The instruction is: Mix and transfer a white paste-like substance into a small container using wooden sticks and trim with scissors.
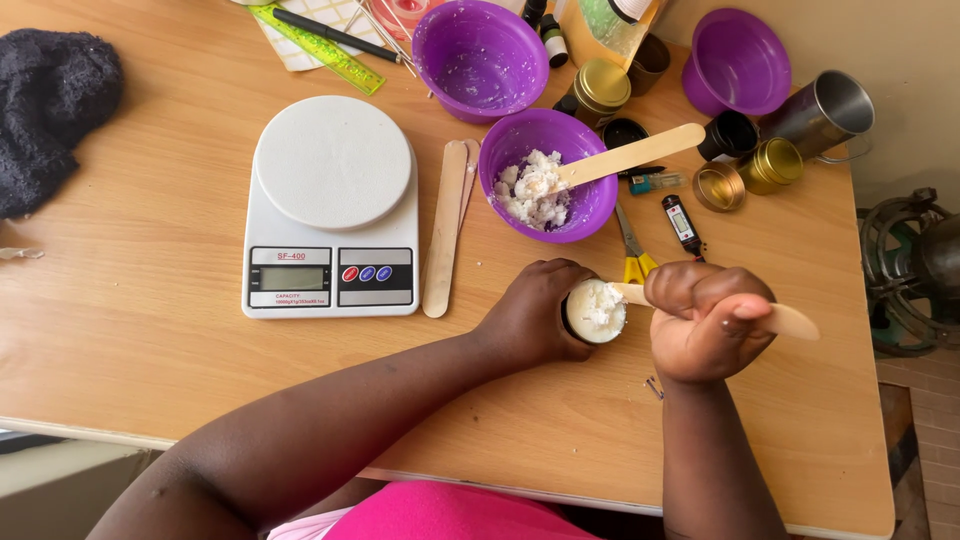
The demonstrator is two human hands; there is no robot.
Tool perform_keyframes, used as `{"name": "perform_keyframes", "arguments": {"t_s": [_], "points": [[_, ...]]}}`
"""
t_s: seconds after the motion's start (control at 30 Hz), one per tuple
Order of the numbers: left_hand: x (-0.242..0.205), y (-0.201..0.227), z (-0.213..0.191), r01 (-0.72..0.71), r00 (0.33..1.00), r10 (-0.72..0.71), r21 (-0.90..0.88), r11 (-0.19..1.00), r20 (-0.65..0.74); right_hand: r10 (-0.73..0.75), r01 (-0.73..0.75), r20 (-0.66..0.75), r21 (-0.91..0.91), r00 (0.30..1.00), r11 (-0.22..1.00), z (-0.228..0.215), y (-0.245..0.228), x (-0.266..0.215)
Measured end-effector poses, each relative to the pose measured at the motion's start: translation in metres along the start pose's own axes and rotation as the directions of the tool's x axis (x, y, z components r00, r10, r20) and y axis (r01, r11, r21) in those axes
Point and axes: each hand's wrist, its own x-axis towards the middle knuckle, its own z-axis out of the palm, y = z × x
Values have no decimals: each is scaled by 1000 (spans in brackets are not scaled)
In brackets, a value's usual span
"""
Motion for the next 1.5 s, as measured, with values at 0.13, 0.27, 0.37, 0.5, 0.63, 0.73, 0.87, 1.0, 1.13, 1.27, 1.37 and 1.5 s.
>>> {"name": "perform_keyframes", "arguments": {"t_s": [0.13,0.27,0.37,0.5,0.63,0.73,0.87,1.0,1.13,1.27,1.37,1.5], "points": [[2,4,-2,-5,1000,5,-22,1000,-13,24,-24,-22,-21,999,999,0,4,-3],[3,9,-8,38,999,-37,-60,997,15,-94,95,-20,37,995,995,-12,30,3],[2,11,-8,81,996,-77,-82,993,45,-183,187,-40,130,982,974,-18,41,6],[2,11,-6,83,996,-81,-84,993,28,-98,104,-68,105,993,989,-16,37,12],[4,6,-4,38,999,-37,-31,999,22,154,-150,-79,50,985,987,-1,10,22],[3,5,-3,36,999,-36,-39,999,14,201,-195,-118,57,973,979,-1,12,23],[3,5,-3,27,1000,-27,-46,999,8,218,-212,-127,63,968,975,0,13,26],[2,2,-2,49,999,-48,-30,998,24,250,-243,-168,61,954,968,2,12,31],[2,4,-2,45,999,-45,-39,998,13,271,-268,-194,46,943,962,2,13,34],[2,4,-2,44,999,-43,-45,998,15,316,-305,-177,86,932,948,0,15,38],[3,5,-4,52,998,-51,-45,998,24,344,-331,-172,102,923,938,0,17,41],[2,4,-2,42,999,-42,-55,998,8,457,-419,-249,195,854,887,-11,35,41]]}}
